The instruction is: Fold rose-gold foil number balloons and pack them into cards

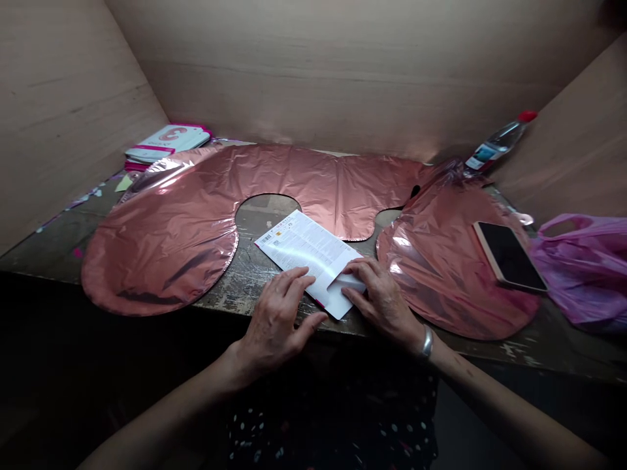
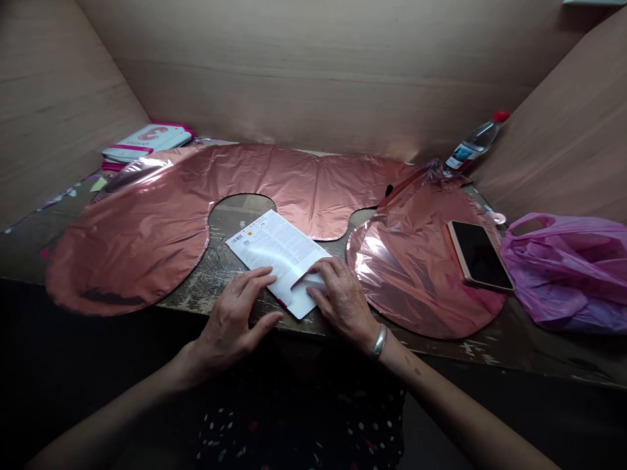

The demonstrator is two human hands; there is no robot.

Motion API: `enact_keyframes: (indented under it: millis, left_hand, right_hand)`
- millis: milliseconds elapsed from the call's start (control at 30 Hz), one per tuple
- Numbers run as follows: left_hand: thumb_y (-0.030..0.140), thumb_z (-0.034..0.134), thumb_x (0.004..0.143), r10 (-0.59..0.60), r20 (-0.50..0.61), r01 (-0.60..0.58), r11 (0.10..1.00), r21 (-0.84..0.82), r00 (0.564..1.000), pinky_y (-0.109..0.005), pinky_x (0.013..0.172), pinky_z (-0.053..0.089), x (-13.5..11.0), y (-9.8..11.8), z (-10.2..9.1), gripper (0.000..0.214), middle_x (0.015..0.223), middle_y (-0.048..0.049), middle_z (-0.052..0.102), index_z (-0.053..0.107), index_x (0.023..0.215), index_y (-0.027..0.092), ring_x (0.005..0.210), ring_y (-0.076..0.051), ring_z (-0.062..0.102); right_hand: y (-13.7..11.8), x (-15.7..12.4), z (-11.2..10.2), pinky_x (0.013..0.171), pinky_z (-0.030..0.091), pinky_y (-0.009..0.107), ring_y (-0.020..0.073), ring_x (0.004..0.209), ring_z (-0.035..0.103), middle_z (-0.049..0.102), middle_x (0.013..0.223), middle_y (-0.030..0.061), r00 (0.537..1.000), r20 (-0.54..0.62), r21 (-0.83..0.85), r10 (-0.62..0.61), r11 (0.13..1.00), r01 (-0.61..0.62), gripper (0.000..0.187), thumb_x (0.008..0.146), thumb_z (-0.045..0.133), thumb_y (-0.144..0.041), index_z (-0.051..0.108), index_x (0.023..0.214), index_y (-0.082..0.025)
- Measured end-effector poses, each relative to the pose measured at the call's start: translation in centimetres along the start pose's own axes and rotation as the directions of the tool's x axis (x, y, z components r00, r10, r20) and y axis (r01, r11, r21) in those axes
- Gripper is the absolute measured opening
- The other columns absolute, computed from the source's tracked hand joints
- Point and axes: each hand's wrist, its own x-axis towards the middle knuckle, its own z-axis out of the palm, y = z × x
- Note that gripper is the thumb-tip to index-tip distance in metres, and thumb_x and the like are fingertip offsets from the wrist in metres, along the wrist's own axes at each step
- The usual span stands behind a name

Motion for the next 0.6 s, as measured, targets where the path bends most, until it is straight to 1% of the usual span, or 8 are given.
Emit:
enact_keyframes:
  millis: [67,167,267,333,467,533,600]
  left_hand:
    - [0.031,0.057,0.091,0.008,-0.002,-0.008,0.998,0.059,1.0,-0.047,0.109,0.038,1.0,-0.4,0.2,0.037,0.137,-0.0153,0.052,0.049,0.125,0.017,0.132,-0.028,0.045]
    - [0.029,0.056,0.092,0.028,0.049,-0.034,0.993,0.114,0.998,-0.052,0.113,0.034,2.1,-0.9,0.7,0.04,0.143,-0.0164,0.048,0.046,0.129,0.016,0.139,-0.031,0.038]
    - [0.034,0.055,0.093,0.008,0.079,-0.019,0.991,0.132,0.997,-0.054,0.112,0.036,2.6,-1.2,1.2,0.043,0.145,-0.0184,0.047,0.045,0.13,0.015,0.139,-0.033,0.039]
    - [0.038,0.057,0.092,-0.001,0.085,-0.012,0.988,0.151,0.996,-0.055,0.111,0.037,2.6,-1.2,1.5,0.046,0.145,-0.02,0.046,0.046,0.13,0.014,0.139,-0.034,0.039]
    - [0.045,0.059,0.09,-0.01,0.047,-0.001,0.976,0.219,0.999,-0.054,0.109,0.039,2.5,-1.1,2.1,0.052,0.142,-0.0215,0.049,0.047,0.129,0.013,0.139,-0.036,0.038]
    - [0.048,0.059,0.089,-0.016,0.025,0.009,0.965,0.263,1.0,-0.054,0.109,0.039,2.7,-0.9,2.4,0.054,0.139,-0.0224,0.052,0.048,0.127,0.012,0.137,-0.038,0.041]
    - [0.047,0.059,0.089,-0.035,0.031,0.024,0.948,0.316,0.999,-0.055,0.107,0.04,3.0,-0.7,2.6,0.052,0.135,-0.0237,0.054,0.05,0.123,0.01,0.134,-0.04,0.044]
  right_hand:
    - [-0.1,-0.5,0.0,0.091,0.049,0.041,0.025,0.106,0.057,0.06,0.111,0.009,0.999,0.035,-0.01,-0.015,1.0,0.015,0.02,0.092,0.056,-0.019,0.058,0.112,-0.02]
    - [0.0,-1.0,0.1,0.093,0.049,0.042,0.025,0.105,0.058,0.062,0.113,0.0099,0.995,0.089,-0.063,-0.047,0.997,0.053,0.027,0.095,0.051,-0.018,0.057,0.121,-0.019]
    - [0.3,-1.3,0.2,0.094,0.049,0.044,0.0258,0.107,0.058,0.062,0.118,0.0118,0.991,0.107,-0.112,-0.081,0.989,0.093,0.034,0.097,0.048,-0.018,0.054,0.129,-0.016]
    - [0.4,-1.4,0.2,0.094,0.049,0.044,0.0259,0.108,0.057,0.061,0.12,0.0121,0.987,0.115,-0.125,-0.11,0.984,0.124,0.036,0.097,0.048,-0.02,0.053,0.132,-0.017]
    - [0.4,-1.6,0.1,0.094,0.05,0.041,0.0239,0.108,0.058,0.062,0.118,0.0116,0.982,0.119,-0.068,-0.144,0.986,0.153,0.032,0.098,0.046,-0.019,0.053,0.129,-0.017]
    - [0.3,-1.6,0.1,0.094,0.051,0.04,0.0228,0.108,0.058,0.063,0.118,0.0118,0.98,0.12,-0.044,-0.16,0.985,0.167,0.033,0.098,0.045,-0.018,0.051,0.131,-0.016]
    - [0.3,-1.5,0.1,0.094,0.051,0.04,0.0226,0.109,0.058,0.063,0.119,0.0117,0.976,0.12,-0.049,-0.183,0.981,0.19,0.036,0.098,0.046,-0.018,0.049,0.134,-0.016]
